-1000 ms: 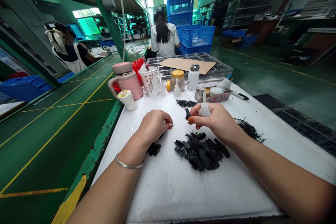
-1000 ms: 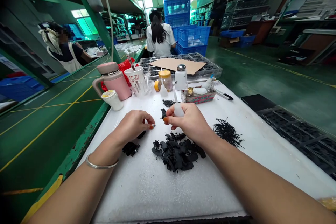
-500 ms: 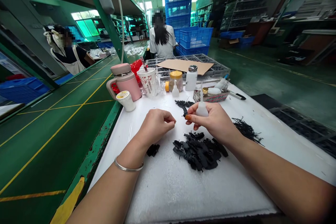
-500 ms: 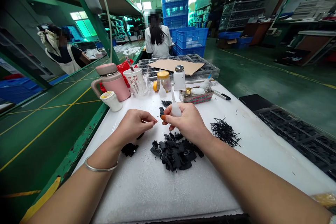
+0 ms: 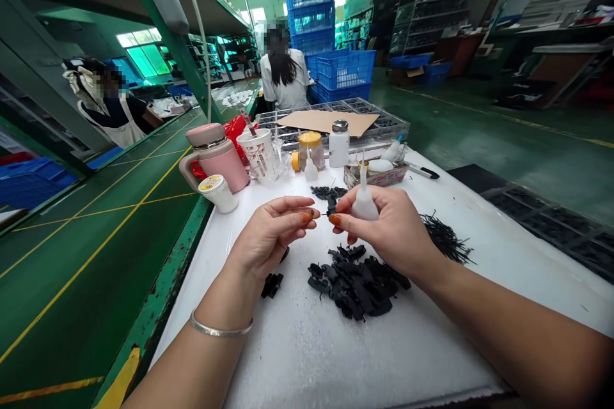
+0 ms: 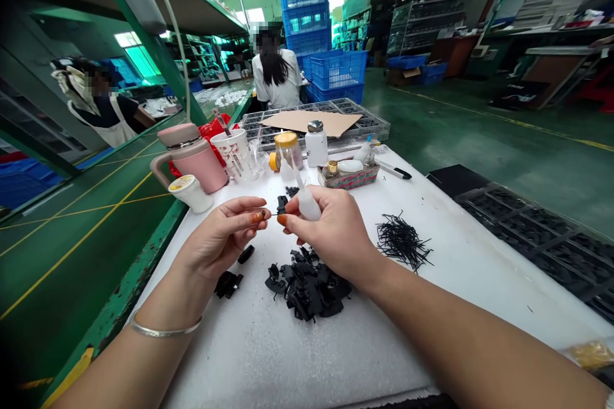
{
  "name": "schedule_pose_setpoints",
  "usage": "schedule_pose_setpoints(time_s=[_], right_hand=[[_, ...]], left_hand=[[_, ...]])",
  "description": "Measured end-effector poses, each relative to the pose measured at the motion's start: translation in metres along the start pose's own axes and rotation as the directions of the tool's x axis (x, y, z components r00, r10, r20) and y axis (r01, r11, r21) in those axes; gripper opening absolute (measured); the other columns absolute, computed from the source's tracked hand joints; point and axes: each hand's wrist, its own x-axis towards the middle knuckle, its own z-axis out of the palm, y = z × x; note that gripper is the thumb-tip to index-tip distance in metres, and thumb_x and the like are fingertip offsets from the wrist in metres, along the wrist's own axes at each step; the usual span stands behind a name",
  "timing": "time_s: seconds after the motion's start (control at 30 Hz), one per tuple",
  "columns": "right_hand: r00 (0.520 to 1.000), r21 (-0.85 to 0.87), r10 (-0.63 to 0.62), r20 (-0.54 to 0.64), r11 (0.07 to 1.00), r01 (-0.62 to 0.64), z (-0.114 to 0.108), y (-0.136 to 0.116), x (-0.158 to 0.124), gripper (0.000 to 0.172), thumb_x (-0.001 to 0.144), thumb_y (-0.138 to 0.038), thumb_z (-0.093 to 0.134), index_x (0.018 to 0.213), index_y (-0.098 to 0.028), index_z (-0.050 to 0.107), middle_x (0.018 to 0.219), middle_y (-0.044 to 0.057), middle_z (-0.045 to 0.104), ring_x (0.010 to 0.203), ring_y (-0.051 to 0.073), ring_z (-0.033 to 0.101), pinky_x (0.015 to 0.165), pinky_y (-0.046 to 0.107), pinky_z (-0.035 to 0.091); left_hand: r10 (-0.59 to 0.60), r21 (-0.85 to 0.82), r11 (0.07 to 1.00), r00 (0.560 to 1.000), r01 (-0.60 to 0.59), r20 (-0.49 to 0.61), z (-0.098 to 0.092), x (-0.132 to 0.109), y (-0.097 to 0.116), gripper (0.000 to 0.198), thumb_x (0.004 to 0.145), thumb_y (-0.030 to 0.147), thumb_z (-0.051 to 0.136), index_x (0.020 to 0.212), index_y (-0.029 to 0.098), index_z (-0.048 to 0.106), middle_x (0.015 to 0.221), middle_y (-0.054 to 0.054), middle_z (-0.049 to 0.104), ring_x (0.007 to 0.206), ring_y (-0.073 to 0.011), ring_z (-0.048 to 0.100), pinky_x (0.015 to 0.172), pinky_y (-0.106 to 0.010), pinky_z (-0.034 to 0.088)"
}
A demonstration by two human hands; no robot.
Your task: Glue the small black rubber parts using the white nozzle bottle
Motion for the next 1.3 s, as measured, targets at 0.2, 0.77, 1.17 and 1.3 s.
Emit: schedule_pose_setpoints(time_s=[0.2,0.77,1.17,1.3], right_hand=[[0.991,-0.142,-0.118,-0.065,0.984,0.107,-0.0005,-0.0007,-0.0048,0.010,0.072,-0.022,0.073,0.075,-0.015,0.066,0.064,0.001,0.069,0.052,0.013,0.063,0.046,0.023,0.049],[0.923,-0.382,-0.378,-0.073,0.865,0.324,-0.0021,0.0075,-0.0036,0.006,0.076,-0.023,0.072,0.077,-0.018,0.068,0.067,-0.003,0.068,0.057,0.010,0.061,0.058,0.023,0.044],[0.845,-0.493,-0.534,-0.019,0.741,0.456,-0.0036,0.0080,-0.0054,0.005,0.079,-0.022,0.070,0.080,-0.019,0.066,0.075,0.000,0.070,0.065,0.014,0.063,0.062,0.025,0.046],[0.828,-0.481,-0.561,-0.011,0.729,0.488,-0.0024,0.0062,-0.0065,0.005,0.079,-0.022,0.070,0.080,-0.019,0.065,0.075,0.000,0.071,0.066,0.013,0.064,0.063,0.024,0.047]], left_hand=[[-0.020,-0.061,0.998,1.000,0.020,0.001,0.0009,0.0008,-0.0009,0.022,0.057,0.009,0.083,0.077,0.010,0.074,0.068,-0.005,0.070,0.062,-0.0096,0.067,0.051,-0.009,0.052],[0.000,-0.011,1.000,0.997,0.001,0.082,0.0017,0.0009,-0.0069,0.016,0.067,0.017,0.080,0.079,0.011,0.072,0.073,-0.004,0.070,0.062,-0.0067,0.063,0.055,-0.010,0.052],[0.014,-0.102,0.995,0.988,0.002,0.154,-0.0003,-0.0002,-0.0056,0.017,0.069,0.015,0.078,0.078,0.013,0.065,0.070,-0.002,0.064,0.061,-0.0051,0.059,0.053,-0.009,0.048],[0.005,-0.126,0.992,0.981,0.019,0.192,-0.0012,-0.0006,-0.0056,0.017,0.069,0.015,0.078,0.078,0.014,0.063,0.069,-0.001,0.062,0.061,-0.0057,0.058,0.051,-0.010,0.048]])
